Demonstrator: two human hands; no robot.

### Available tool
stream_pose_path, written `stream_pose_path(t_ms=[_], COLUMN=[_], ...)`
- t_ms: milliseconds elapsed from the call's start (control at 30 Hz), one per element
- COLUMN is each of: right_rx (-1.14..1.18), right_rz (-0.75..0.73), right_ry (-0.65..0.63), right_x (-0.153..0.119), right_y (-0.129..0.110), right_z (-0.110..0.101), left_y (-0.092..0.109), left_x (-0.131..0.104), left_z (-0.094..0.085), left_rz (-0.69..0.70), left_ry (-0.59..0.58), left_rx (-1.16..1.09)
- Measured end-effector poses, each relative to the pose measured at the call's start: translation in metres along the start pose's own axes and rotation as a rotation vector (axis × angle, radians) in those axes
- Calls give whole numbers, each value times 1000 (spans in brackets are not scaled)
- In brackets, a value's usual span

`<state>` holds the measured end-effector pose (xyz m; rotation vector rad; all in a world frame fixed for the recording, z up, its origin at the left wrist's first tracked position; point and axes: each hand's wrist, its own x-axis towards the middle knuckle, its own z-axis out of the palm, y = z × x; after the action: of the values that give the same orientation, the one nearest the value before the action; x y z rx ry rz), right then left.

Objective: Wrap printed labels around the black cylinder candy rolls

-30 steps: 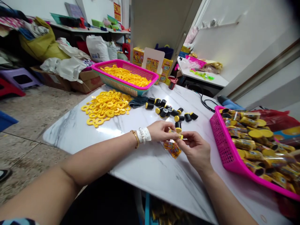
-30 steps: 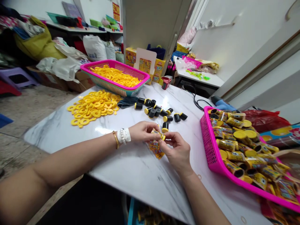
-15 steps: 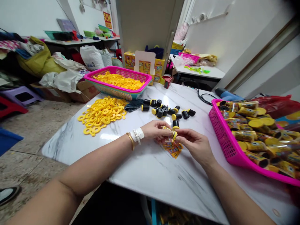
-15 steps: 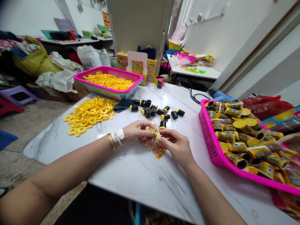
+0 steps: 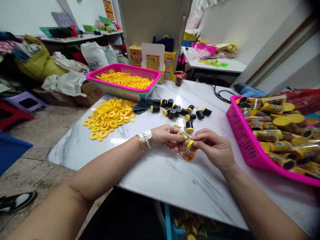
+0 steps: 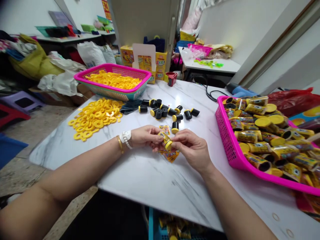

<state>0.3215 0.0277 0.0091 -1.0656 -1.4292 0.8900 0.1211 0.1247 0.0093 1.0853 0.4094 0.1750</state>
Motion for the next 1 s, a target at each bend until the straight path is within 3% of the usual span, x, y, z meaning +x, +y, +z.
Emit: stream_pose_path(t_ms=[133, 267, 400, 500, 633, 700, 867, 1000], right_rx=[-185, -297, -423, -217, 185, 249, 133, 136], right_rz=[-115, -116, -109, 109, 446, 457, 271, 277], right_ry=[-31, 12, 172, 227, 128, 128, 165, 161], right_x=[1, -6, -14, -12, -1, 3, 1, -1], right_y=[0, 4, 3, -2, -4, -1, -1, -7], right_z=[3, 10, 17, 22, 22, 20, 18, 21], left_y=[-4, -5, -5, -5, -4, -2, 0, 4], left_x=[3, 6, 7, 6, 6, 5, 6, 2], left_z=[2, 9, 18, 23, 20, 15, 6, 10], left_rz=[16, 131, 240, 353, 484, 470, 299, 392], left_ry=[35, 182, 253, 264, 232, 224, 365, 368], left_rx=[-25, -16, 66, 159, 282, 373, 395, 564])
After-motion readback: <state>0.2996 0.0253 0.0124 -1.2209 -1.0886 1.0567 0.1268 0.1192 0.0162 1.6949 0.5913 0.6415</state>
